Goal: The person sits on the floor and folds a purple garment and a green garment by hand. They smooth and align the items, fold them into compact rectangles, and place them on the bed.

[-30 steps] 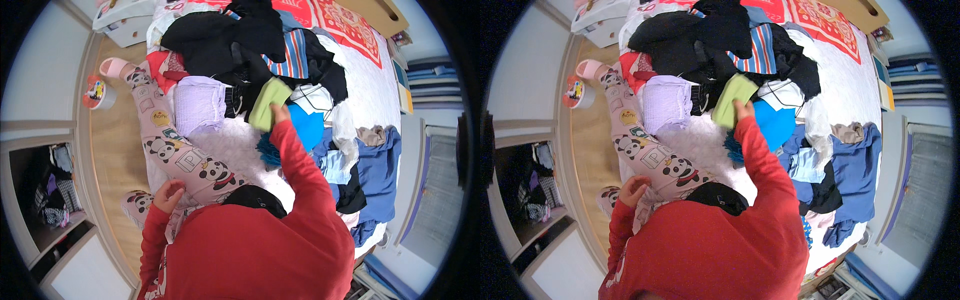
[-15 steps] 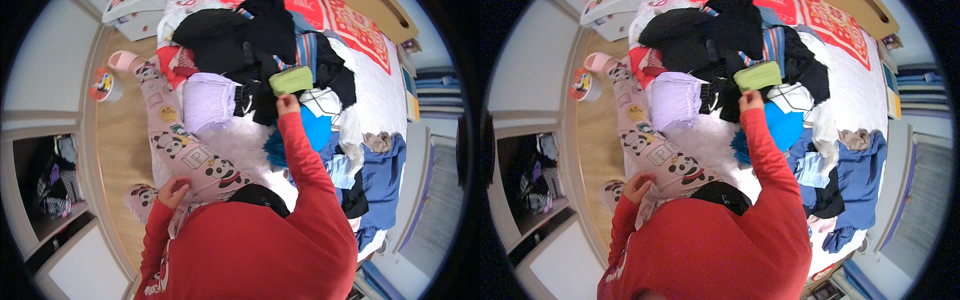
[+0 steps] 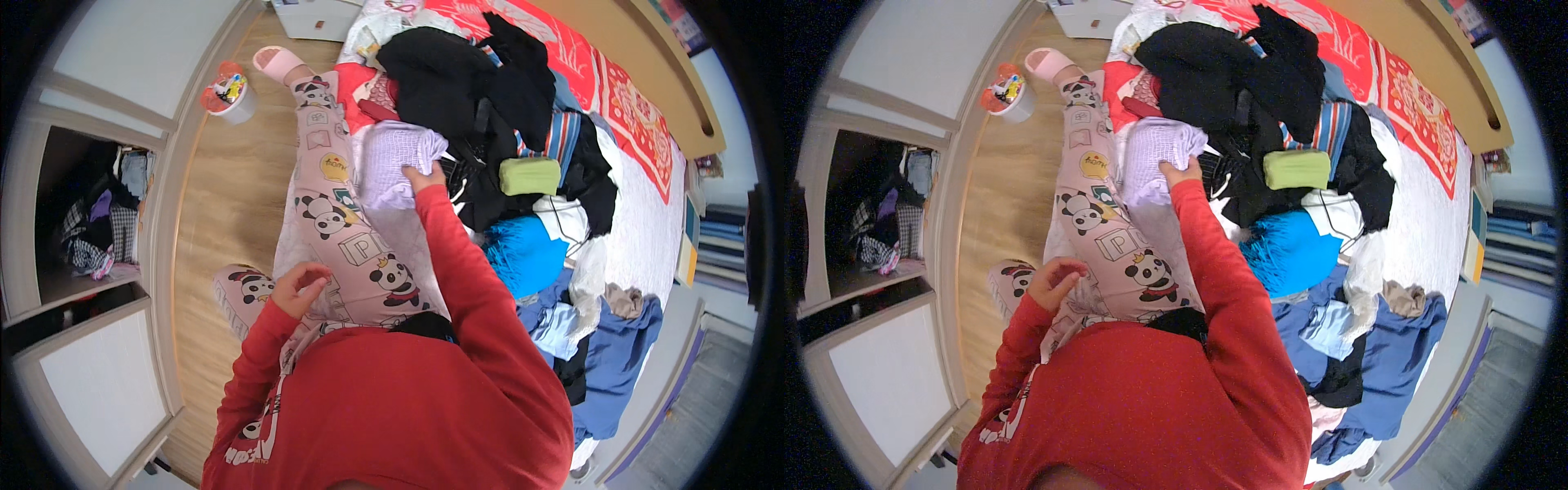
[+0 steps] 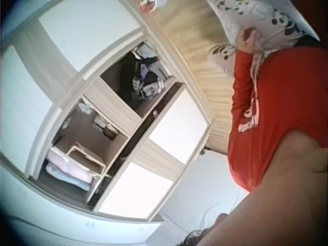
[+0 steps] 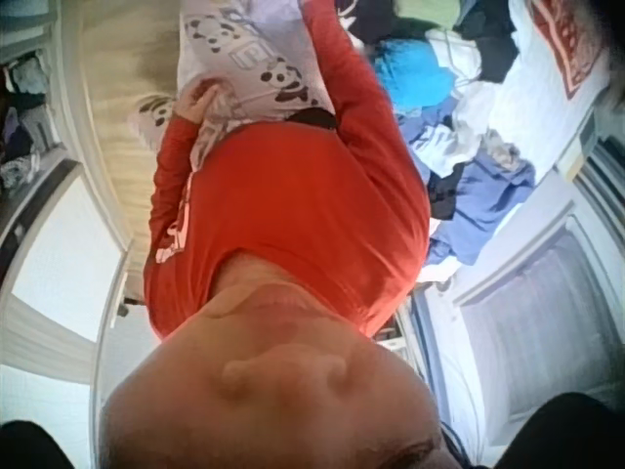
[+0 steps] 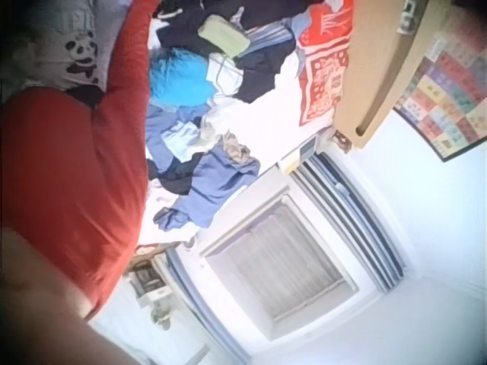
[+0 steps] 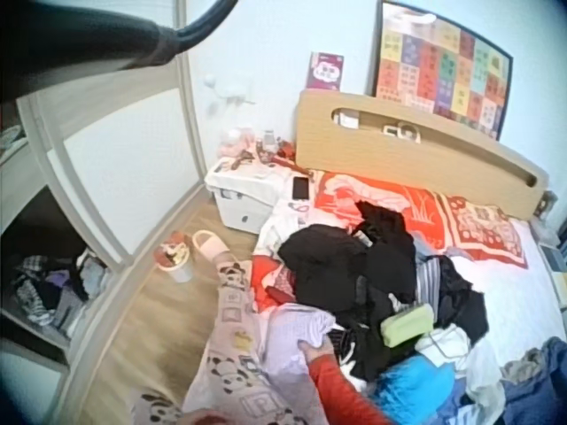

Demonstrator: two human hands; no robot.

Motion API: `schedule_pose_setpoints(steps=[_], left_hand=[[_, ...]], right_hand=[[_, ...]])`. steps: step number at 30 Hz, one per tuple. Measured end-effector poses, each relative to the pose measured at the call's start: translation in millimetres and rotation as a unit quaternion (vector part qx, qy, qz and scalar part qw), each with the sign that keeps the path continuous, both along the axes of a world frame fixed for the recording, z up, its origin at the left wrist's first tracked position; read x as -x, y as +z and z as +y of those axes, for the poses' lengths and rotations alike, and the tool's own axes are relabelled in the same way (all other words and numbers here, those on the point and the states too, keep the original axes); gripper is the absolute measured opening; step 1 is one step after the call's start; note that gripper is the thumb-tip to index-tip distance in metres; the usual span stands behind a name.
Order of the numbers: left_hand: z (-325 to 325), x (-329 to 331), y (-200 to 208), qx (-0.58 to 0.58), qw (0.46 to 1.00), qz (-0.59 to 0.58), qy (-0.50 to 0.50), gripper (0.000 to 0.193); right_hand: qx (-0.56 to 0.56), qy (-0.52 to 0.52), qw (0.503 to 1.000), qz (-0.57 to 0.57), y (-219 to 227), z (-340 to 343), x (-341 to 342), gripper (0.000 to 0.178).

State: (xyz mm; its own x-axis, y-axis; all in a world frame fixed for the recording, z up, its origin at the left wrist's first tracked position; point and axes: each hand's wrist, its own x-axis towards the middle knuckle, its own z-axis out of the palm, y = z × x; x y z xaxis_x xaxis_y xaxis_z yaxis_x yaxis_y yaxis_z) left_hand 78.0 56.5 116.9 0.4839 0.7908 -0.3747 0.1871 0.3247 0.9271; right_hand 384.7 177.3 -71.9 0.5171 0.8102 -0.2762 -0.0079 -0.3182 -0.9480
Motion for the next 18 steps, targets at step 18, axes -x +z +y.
schedule_pose_setpoints(steps=[18], left_hand=[[18,-28,7,0.146,0.908,-0.298,0.258,0.053]], right_hand=[[-0.128,0.368,0.920,0.050,226,-86,97,0.019]])
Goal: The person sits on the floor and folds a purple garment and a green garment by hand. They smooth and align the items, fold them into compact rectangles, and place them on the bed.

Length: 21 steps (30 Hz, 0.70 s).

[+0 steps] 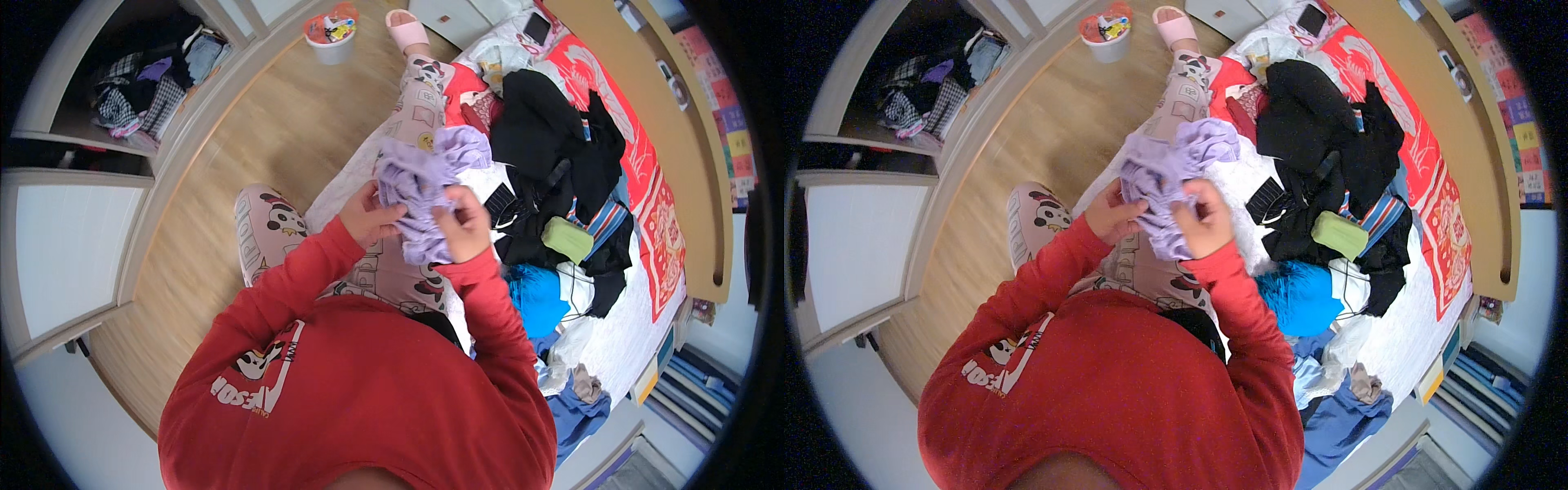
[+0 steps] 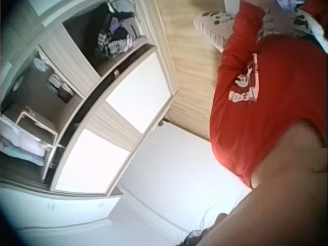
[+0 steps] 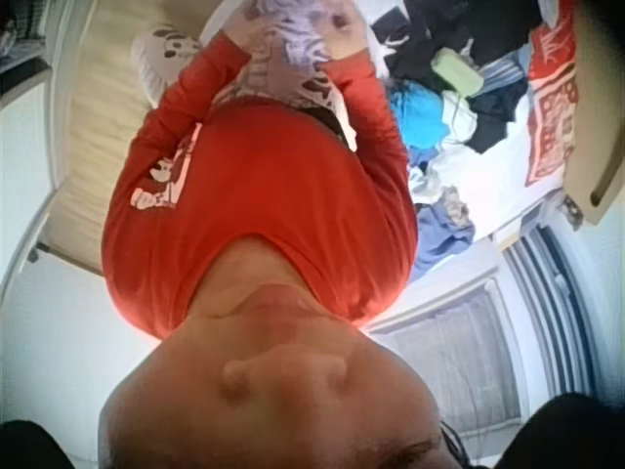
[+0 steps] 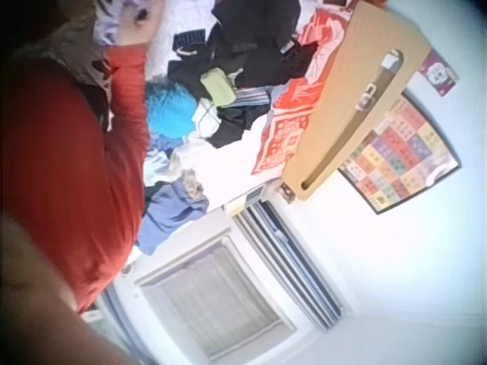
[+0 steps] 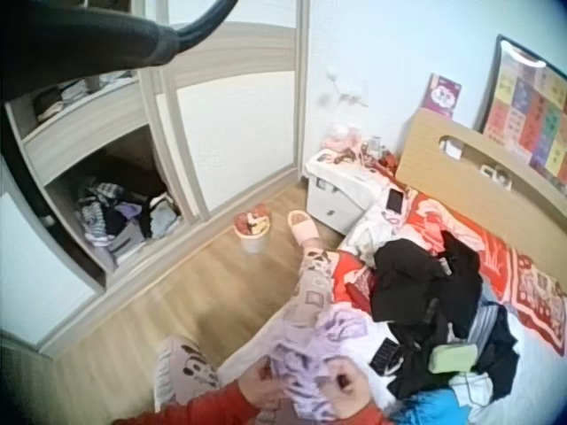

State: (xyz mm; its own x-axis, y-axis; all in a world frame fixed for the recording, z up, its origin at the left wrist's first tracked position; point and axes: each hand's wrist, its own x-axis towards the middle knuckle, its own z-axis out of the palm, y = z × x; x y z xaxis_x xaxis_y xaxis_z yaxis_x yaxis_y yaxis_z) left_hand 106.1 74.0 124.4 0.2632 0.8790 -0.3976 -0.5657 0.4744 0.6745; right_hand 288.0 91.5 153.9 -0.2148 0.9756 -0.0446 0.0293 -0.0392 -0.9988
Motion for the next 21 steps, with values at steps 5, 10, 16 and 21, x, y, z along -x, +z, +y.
schedule_pose_setpoints(steps=[5,10,16,21], left_hand=[[-10,24,3,0.047,0.999,-0.022,0.016,0.056],[-13,38,3,0.003,1.000,-0.010,0.022,0.062],[-11,60,-6,-0.124,0.981,0.136,-0.058,0.046],[-6,66,6,-0.174,0.932,0.303,-0.095,0.034]], right_hand=[[0.047,-0.019,0.991,0.122,-2,19,-38,0.017],[-0.153,-0.089,0.939,-0.294,10,6,-41,0.031],[-0.406,0.191,0.765,-0.462,76,18,12,0.057],[-0.519,0.285,0.611,-0.526,40,73,31,0.059]])
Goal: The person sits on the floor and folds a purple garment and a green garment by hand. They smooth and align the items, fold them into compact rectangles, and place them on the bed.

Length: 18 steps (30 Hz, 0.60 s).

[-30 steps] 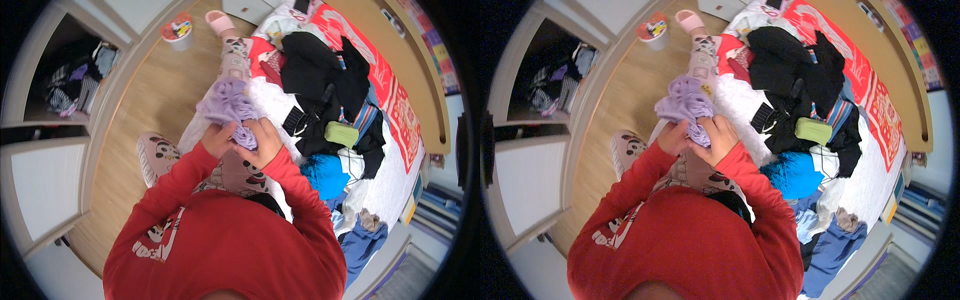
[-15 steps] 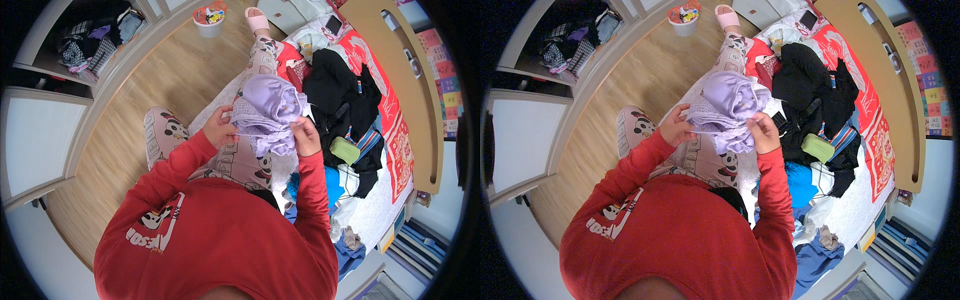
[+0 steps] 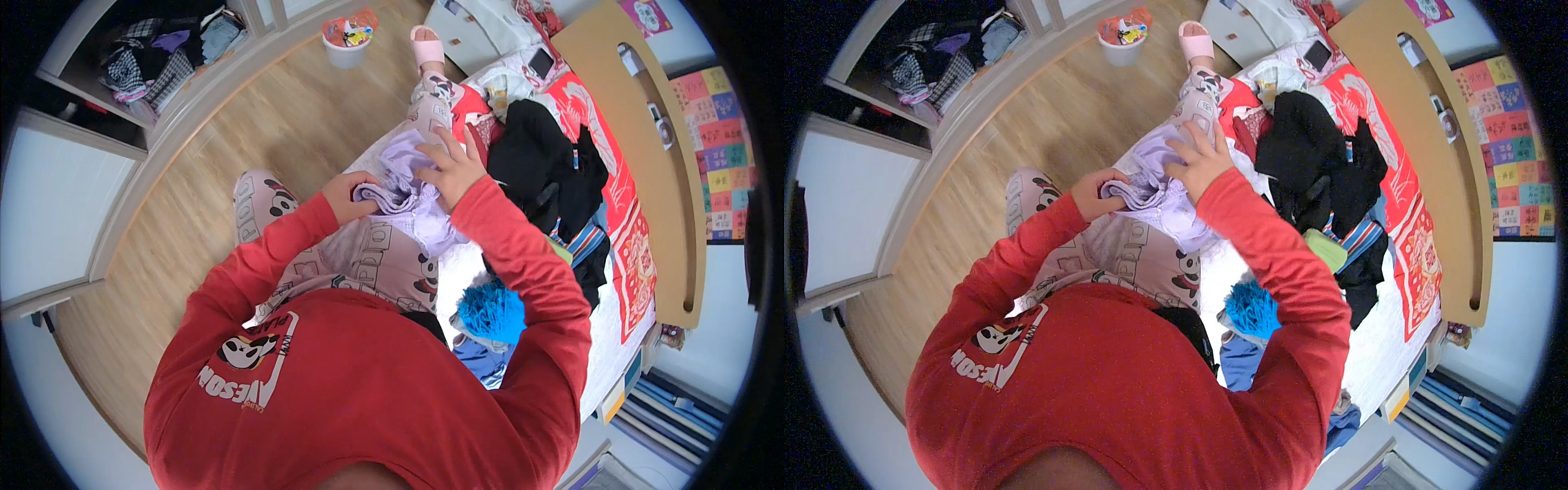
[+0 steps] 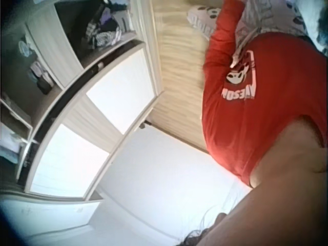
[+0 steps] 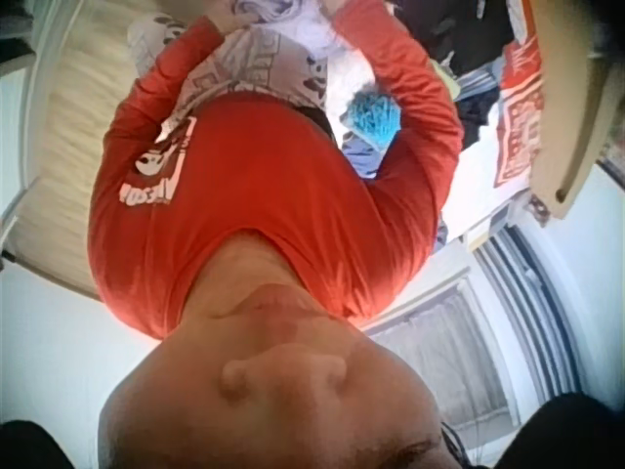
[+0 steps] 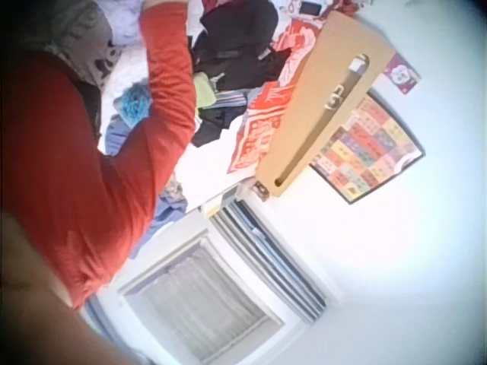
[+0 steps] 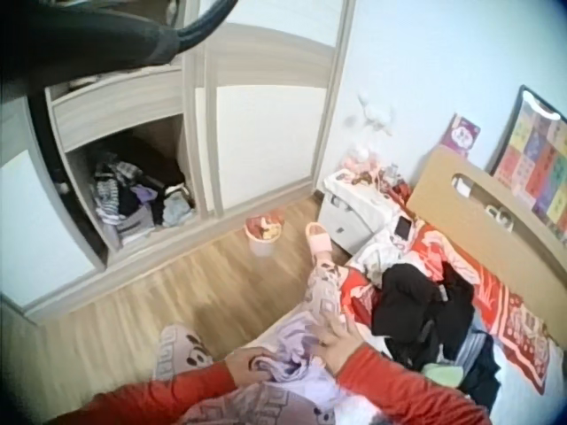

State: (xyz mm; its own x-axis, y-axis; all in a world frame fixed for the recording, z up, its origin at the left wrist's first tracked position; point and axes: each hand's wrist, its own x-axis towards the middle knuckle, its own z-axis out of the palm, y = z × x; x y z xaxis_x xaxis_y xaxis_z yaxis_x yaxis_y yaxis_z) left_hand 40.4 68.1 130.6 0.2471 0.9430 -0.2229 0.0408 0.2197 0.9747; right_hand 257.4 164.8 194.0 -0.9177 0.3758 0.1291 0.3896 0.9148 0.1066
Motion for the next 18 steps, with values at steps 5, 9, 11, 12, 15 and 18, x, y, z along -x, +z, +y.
schedule_pose_setpoints(steps=[5,9,11,12,15,18], left_hand=[[26,42,93,-0.116,0.993,-0.015,-0.025,0.024],[44,81,191,-0.197,0.975,0.092,-0.035,0.027],[41,101,242,-0.176,0.979,0.075,-0.072,0.032],[39,109,257,-0.163,0.980,0.063,-0.092,0.035],[30,134,279,-0.257,0.910,0.311,-0.095,0.033],[21,147,295,-0.368,0.797,0.479,-0.019,0.026]], right_hand=[[0.186,0.068,0.977,0.083,75,10,46,0.046],[0.070,0.055,0.995,0.042,127,13,87,0.041],[0.071,0.059,0.992,0.086,151,24,91,0.036],[0.093,0.051,0.988,0.109,163,27,90,0.035],[0.091,0.109,0.974,0.179,180,30,98,0.031],[0.167,0.087,0.974,0.125,182,13,114,0.032]])
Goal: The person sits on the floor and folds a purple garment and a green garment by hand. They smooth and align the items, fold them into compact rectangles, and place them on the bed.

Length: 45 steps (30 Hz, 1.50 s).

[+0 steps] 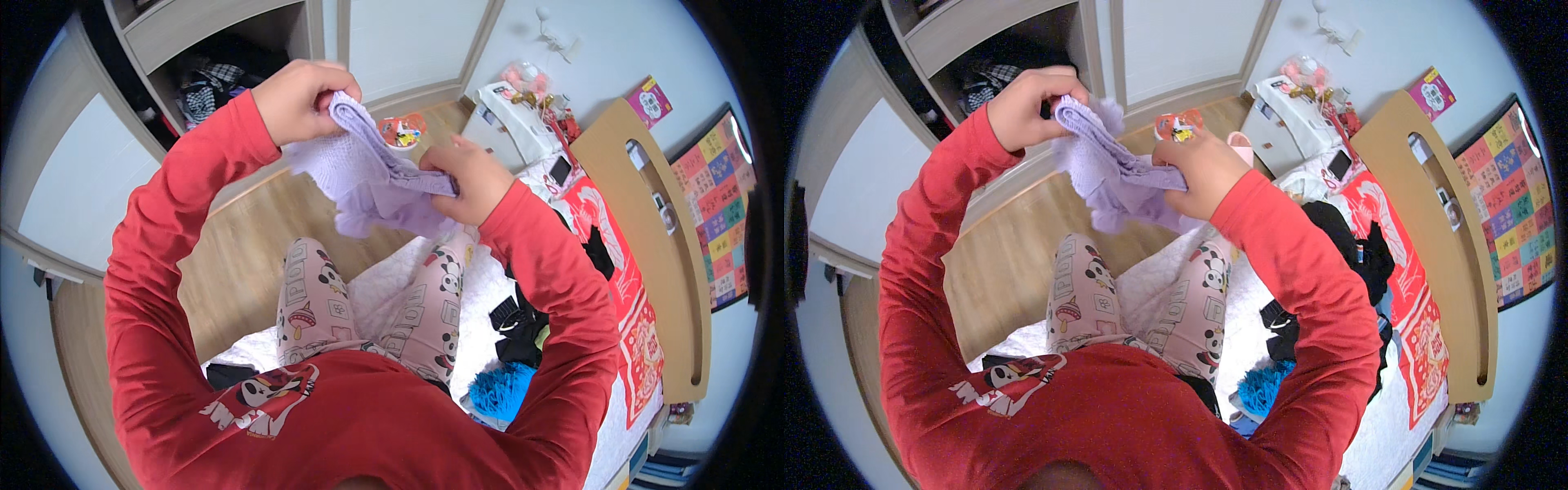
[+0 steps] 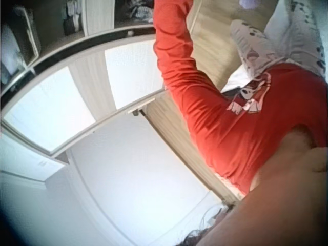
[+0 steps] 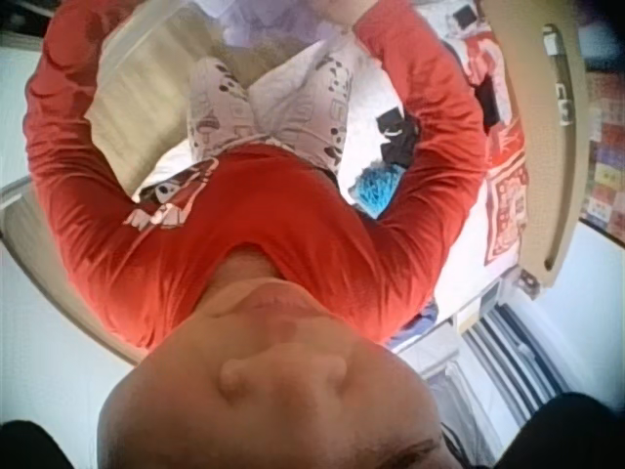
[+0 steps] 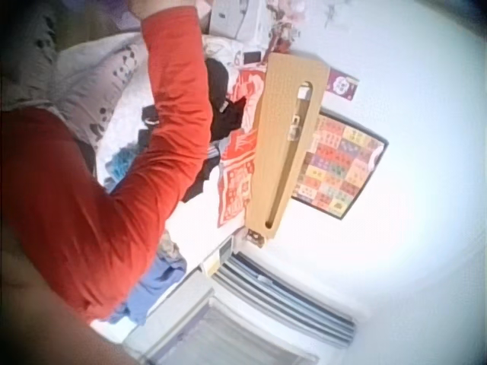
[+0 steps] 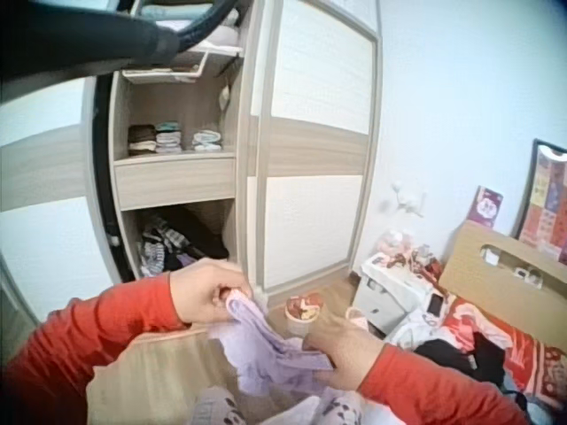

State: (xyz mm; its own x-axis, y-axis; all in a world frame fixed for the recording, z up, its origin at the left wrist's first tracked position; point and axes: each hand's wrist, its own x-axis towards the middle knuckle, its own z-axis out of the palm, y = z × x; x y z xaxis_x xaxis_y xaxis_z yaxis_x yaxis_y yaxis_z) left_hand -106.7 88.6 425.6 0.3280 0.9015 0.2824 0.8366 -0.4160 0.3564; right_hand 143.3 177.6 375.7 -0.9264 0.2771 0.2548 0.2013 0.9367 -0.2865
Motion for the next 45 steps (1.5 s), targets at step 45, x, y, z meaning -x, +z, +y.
schedule_pose_setpoints(steps=[45], left_hand=[[-82,52,-138,-0.210,0.971,0.053,0.104,0.020]], right_hand=[[-0.059,0.000,0.993,0.103,-42,-38,-2,0.034]])
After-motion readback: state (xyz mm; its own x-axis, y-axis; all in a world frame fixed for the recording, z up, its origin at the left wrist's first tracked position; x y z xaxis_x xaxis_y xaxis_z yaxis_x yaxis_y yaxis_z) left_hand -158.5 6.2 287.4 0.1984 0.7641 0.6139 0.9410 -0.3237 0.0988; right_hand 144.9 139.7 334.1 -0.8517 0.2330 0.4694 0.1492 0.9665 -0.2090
